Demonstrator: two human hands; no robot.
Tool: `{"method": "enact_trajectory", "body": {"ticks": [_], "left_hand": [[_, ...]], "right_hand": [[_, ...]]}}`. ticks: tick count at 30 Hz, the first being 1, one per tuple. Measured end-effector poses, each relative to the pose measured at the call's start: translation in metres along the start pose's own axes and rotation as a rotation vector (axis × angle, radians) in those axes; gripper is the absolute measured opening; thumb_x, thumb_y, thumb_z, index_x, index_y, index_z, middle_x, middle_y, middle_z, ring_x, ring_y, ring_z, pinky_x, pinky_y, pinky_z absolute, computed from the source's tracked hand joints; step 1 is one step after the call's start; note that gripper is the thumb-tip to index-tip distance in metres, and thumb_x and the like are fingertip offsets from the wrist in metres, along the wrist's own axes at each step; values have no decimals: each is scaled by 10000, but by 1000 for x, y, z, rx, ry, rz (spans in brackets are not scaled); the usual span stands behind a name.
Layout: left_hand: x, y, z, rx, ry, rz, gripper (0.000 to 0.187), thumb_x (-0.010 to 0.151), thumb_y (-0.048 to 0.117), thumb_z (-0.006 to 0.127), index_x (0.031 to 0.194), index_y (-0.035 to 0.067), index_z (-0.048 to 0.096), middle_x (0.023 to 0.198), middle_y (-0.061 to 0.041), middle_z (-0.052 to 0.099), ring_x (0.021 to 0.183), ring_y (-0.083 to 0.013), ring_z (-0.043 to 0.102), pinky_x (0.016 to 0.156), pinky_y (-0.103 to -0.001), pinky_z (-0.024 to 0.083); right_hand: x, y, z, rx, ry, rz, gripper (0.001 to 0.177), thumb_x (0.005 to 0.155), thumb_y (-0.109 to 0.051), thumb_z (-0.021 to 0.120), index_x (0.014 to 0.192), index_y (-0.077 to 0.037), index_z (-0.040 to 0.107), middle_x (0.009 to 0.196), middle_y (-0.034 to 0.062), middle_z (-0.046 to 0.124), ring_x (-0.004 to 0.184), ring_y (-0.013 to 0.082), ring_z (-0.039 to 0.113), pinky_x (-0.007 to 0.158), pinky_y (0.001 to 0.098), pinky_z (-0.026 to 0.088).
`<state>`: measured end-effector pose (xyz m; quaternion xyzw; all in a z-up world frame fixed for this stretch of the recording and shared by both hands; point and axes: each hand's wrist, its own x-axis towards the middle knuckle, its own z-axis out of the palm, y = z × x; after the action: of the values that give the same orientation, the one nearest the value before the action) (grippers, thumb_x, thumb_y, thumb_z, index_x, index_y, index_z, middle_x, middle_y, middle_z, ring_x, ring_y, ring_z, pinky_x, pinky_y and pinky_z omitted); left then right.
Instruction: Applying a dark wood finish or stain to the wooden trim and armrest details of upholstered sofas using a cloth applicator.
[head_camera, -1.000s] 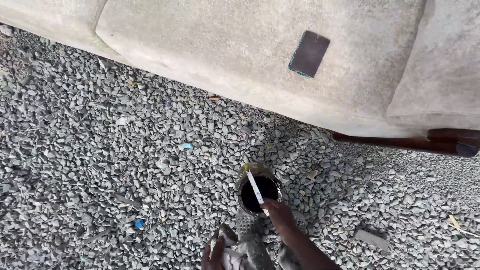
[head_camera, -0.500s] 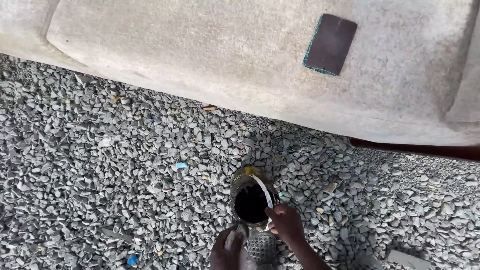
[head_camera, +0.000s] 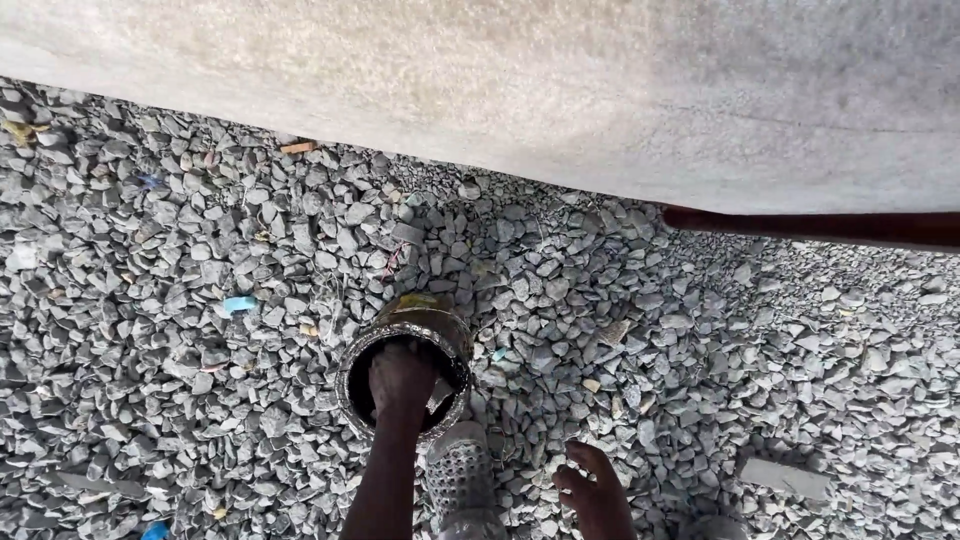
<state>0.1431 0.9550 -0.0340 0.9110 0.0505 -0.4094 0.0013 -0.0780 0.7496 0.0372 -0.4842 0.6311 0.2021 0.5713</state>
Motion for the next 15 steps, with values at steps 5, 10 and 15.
{"method": "enact_trajectory", "body": {"ticks": [5,10,15], "left_hand": [[-29,-16,-33,271,-282,160,324,1067,279,421,1234,145,663,1040,-186,751,901,-327,773,732,-402,668],[-83,-30,-47,-1111,-396,-114,299,925,87,573,801,-124,743,685,-292,724,524,-334,630,495,-390,431],[-209,40,-100,-1728,-481,-241,277,873,205,582,1027,-14,656,838,-200,653,692,-325,589,660,-425,455]], "right_hand": [[-6,-1,-15,80,-21,48,458,746,-55,743,1202,-88,757,1367,141,688,1092,308,722,914,435,601],[-39,-54,-40,209,-103,8,385,947,-100,605,1321,-25,659,1413,214,669,1132,403,770,968,516,625],[-102,-122,-111,225,-108,-118,414,923,-140,587,1309,-3,649,1420,216,653,1174,395,746,979,511,630]]}}
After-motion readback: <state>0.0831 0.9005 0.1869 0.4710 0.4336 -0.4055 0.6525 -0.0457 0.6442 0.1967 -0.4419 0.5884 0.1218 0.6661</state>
